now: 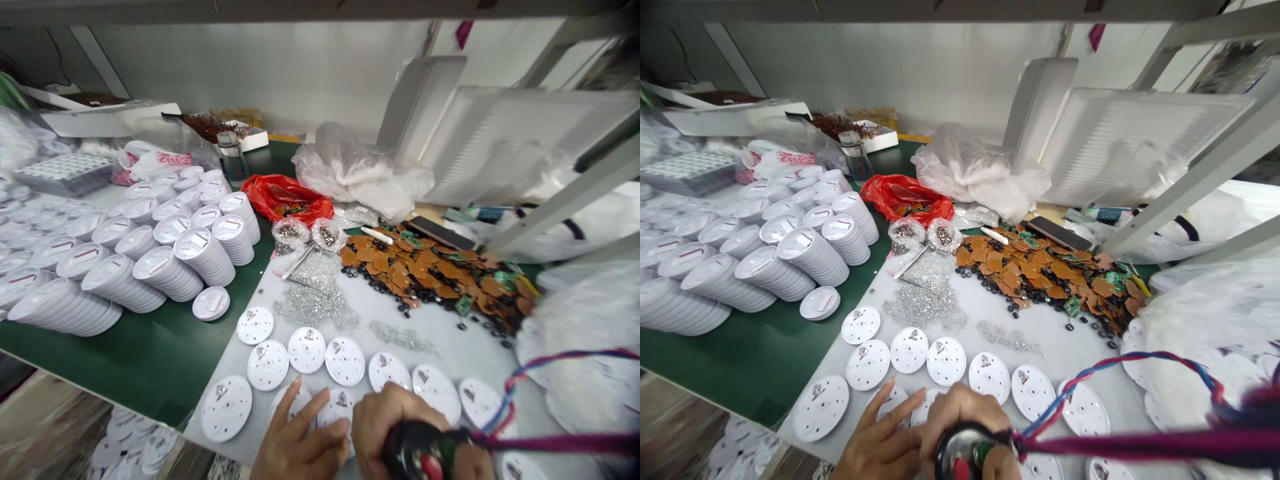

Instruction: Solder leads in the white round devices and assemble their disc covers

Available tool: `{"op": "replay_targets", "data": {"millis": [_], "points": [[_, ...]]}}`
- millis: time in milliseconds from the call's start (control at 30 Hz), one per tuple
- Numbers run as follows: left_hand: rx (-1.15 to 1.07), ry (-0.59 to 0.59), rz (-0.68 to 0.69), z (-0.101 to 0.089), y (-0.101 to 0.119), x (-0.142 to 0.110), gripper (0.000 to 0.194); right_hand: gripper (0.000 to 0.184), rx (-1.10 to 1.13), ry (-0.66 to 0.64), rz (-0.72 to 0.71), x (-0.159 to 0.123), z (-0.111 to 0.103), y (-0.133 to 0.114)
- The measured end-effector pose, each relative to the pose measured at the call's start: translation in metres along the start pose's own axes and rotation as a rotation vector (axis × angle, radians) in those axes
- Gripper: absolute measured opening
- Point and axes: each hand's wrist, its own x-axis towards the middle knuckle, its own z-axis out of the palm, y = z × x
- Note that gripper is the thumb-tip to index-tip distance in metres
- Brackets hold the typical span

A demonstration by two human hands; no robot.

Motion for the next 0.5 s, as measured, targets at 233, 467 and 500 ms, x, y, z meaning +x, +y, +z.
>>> {"op": "replay_targets", "data": {"millis": [233,467,500], "points": [[0.007,0.135,0.019,0.011,-0.005,0.0,0.033,0.046,-0.151,-0.108,0.045,0.004,0.0,0.01],[-0.099,0.127,-0.116,0.013,0.005,0.004,0.024,0.073,0.075,0.313,-0.229,0.051,-0.003,-0.036],[-0.114,0.123,-0.14,0.01,0.006,0.007,0.022,0.071,0.051,0.4,-0.317,0.063,-0.008,-0.036]]}}
